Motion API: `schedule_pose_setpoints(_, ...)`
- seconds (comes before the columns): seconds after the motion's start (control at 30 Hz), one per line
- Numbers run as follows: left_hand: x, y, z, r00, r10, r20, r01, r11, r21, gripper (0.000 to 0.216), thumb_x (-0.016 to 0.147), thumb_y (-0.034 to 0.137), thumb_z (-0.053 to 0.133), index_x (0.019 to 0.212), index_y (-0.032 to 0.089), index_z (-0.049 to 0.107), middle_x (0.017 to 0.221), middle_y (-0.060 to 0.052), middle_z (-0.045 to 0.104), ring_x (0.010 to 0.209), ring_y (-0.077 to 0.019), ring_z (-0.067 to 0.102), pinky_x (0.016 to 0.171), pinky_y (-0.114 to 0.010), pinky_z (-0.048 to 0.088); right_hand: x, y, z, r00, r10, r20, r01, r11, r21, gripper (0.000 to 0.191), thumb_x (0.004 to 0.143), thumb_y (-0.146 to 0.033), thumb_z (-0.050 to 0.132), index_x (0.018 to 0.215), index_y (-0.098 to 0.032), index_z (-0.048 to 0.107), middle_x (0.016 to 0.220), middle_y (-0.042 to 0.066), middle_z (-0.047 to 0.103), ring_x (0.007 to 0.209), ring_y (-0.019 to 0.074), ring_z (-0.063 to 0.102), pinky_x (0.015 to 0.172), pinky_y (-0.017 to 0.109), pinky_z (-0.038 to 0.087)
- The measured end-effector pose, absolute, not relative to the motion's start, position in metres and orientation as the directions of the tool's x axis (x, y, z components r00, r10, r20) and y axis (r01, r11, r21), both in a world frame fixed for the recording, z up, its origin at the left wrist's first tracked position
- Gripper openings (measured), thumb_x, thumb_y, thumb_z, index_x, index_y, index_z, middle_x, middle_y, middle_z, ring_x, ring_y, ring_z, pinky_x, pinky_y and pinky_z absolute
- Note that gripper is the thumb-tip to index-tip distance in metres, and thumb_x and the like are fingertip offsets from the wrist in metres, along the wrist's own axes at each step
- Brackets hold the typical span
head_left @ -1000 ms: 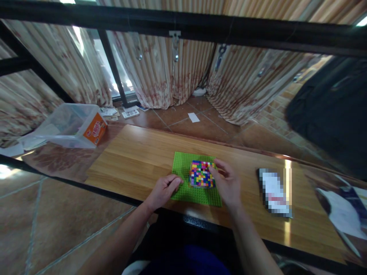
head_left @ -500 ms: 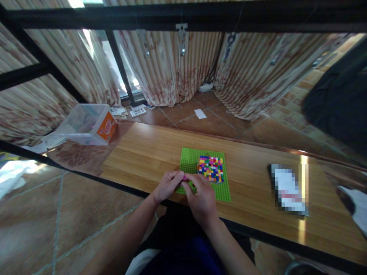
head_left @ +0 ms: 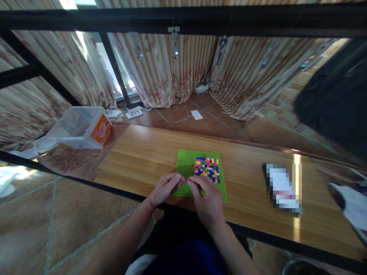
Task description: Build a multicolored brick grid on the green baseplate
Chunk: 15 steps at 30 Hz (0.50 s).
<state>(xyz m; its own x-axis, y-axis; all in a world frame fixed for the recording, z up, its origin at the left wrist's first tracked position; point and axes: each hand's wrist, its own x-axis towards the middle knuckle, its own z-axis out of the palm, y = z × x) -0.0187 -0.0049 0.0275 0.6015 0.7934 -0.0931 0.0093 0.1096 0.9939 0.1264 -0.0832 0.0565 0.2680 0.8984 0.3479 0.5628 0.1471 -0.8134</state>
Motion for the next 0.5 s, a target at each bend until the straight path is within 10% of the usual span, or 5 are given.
schedule_pose_setpoints(0.5, -0.019, -0.007, 0.026, 0.563, 0.820, -0.097, 0.057, 0.079, 0.995, 0.034, 0.086, 0.045, 0.056, 0.086, 0.013, 0.068, 0.059, 0.002, 0.048, 0.051, -0.0064, 0.036, 0.046, -0.020, 0.025, 0.207, -0.060, 0.047, 0.435, 0.836, 0.335, 0.618, -0.006, -0.786, 0.022, 0.085, -0.040, 0.059, 0.086, -0.023, 0.072, 0.087, 0.005, 0.066, 0.079, 0.0188, 0.061, 0.072, 0.034, 0.048)
